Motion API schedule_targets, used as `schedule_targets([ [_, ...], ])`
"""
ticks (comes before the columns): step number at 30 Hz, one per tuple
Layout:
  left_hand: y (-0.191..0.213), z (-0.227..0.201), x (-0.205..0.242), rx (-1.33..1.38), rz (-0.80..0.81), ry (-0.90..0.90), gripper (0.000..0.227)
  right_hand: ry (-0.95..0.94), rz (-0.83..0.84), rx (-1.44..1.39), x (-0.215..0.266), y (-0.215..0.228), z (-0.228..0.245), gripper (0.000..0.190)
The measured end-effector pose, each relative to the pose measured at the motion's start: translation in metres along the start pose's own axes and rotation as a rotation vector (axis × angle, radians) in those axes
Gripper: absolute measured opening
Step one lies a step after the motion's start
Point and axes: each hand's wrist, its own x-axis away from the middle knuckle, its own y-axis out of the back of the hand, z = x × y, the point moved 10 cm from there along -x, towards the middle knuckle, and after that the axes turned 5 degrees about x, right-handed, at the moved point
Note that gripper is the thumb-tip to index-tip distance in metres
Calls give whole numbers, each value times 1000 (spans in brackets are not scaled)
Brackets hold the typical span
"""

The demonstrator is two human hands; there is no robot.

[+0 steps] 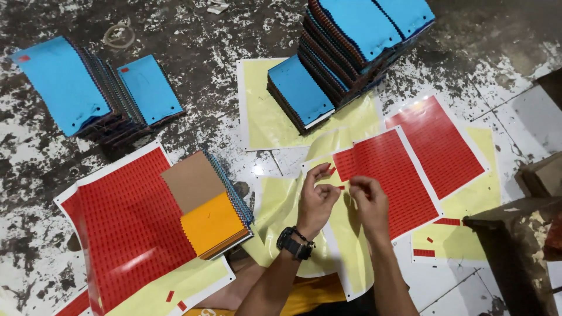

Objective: Assembling a color swatch book by peeling individual fabric or paper samples and sticking them onto a base sheet.

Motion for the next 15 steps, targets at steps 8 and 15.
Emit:
schedule_targets([
  [8,13,-9,-3,-74,-75,-96,58,229,-205,474,-1,-7,26,28],
  [15,13,3,-12,-74,-21,-147,64,167,-249,386,0,1,22,23],
])
